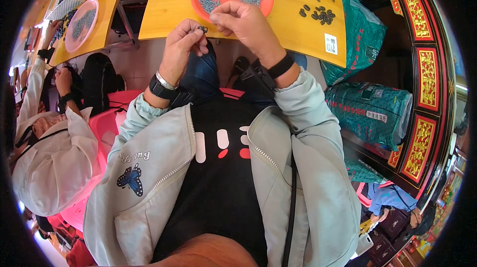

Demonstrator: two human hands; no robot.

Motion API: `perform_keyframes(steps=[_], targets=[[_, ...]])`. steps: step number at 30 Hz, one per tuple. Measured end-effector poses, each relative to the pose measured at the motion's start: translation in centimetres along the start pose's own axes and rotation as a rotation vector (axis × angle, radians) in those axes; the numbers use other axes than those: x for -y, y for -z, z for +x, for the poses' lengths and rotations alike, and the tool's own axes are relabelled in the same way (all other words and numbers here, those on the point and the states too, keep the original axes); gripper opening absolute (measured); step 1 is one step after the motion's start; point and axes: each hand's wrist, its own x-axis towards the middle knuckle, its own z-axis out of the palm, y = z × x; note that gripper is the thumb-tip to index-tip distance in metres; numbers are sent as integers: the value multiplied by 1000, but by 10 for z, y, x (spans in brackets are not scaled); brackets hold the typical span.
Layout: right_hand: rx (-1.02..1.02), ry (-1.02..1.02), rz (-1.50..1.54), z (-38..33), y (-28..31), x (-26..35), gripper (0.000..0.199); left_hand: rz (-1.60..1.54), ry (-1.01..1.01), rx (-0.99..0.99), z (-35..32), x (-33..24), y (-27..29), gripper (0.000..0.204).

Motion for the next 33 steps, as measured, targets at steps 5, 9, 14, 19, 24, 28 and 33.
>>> perform_keyframes(steps=[5, 9, 14, 19, 24, 28, 33], targets=[[6, 1, 16, 0, -11, -12, 12, 14, -21, 8, 2, 3, 1, 7], [-16, 58, -23, -3, -16, -18, 15, 26, -37, 17, 2, 3, 1, 7], [-9, 114, -65, -3, -12, -16, 14, 79, -47, 14, 0, 1, 1, 7], [-43, 125, -163, -3, -11, -12, 12, 133, -41, -23, -2, -3, -2, 7], [-31, 167, -293, -6, -15, -6, 17, 190, -50, -44, -3, -5, -5, 7], [-19, 174, -330, -6, -15, -6, 16, 229, -67, -34, -2, -3, -5, 7], [10, 180, -326, -5, -16, -7, 16, 256, -76, -43, -3, -1, -5, 8]])
